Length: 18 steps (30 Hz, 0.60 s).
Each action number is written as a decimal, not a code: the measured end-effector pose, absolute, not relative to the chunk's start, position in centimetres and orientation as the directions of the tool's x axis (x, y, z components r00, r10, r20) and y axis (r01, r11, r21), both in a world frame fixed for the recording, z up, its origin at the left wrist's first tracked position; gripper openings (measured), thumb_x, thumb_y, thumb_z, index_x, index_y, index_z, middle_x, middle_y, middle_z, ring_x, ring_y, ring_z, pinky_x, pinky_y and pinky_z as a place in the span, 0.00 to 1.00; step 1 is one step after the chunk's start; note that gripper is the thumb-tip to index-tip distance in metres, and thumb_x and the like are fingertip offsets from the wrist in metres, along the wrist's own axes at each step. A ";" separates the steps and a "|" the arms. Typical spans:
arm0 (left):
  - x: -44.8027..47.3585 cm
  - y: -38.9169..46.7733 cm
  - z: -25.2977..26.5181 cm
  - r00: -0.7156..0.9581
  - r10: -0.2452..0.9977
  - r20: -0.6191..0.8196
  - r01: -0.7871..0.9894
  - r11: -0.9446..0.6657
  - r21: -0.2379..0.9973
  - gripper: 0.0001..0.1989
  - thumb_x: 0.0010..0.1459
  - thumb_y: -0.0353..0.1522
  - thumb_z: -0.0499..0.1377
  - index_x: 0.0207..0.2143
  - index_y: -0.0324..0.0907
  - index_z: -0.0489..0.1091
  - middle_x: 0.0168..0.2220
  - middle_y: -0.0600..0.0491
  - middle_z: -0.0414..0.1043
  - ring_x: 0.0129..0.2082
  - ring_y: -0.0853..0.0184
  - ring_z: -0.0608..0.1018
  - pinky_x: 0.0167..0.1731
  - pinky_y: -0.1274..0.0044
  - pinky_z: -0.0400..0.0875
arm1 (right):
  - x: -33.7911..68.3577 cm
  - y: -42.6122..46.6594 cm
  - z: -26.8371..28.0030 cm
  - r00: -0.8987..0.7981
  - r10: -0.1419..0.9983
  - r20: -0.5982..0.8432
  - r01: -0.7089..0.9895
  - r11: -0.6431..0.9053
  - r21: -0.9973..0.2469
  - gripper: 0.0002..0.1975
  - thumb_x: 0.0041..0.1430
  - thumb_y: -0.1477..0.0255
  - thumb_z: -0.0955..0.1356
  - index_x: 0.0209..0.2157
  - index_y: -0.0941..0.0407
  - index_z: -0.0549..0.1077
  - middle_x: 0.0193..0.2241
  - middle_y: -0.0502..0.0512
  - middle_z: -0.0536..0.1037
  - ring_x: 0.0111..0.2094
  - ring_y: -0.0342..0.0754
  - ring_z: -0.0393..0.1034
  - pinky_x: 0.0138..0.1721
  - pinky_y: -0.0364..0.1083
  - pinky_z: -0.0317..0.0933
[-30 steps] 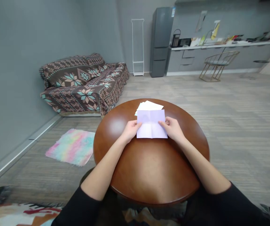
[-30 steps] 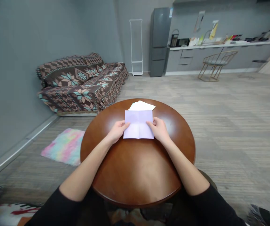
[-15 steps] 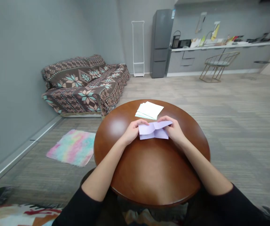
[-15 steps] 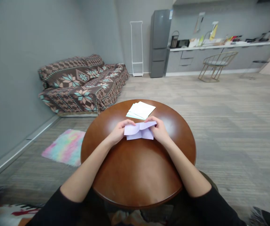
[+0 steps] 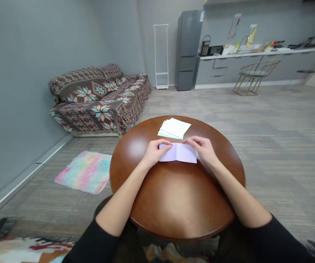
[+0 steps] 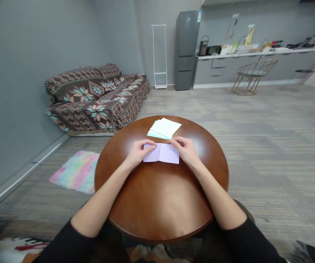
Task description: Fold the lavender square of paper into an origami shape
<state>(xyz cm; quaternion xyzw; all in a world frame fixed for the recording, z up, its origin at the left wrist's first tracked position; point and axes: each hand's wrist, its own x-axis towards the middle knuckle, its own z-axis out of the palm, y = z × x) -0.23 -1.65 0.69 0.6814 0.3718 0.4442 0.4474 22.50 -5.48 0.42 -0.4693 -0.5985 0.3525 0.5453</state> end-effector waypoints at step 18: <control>0.7 -3.1 0.6 0.403 0.512 0.759 0.410 -0.842 0.350 0.05 0.65 0.31 0.60 0.37 0.43 0.78 0.34 0.51 0.81 0.36 0.63 0.77 0.41 0.69 0.70 | 20.7 -6.3 0.3 -0.332 0.501 0.799 0.789 0.612 -0.057 0.07 0.69 0.76 0.64 0.39 0.54 0.74 0.29 0.52 0.80 0.32 0.48 0.70 0.49 0.53 0.56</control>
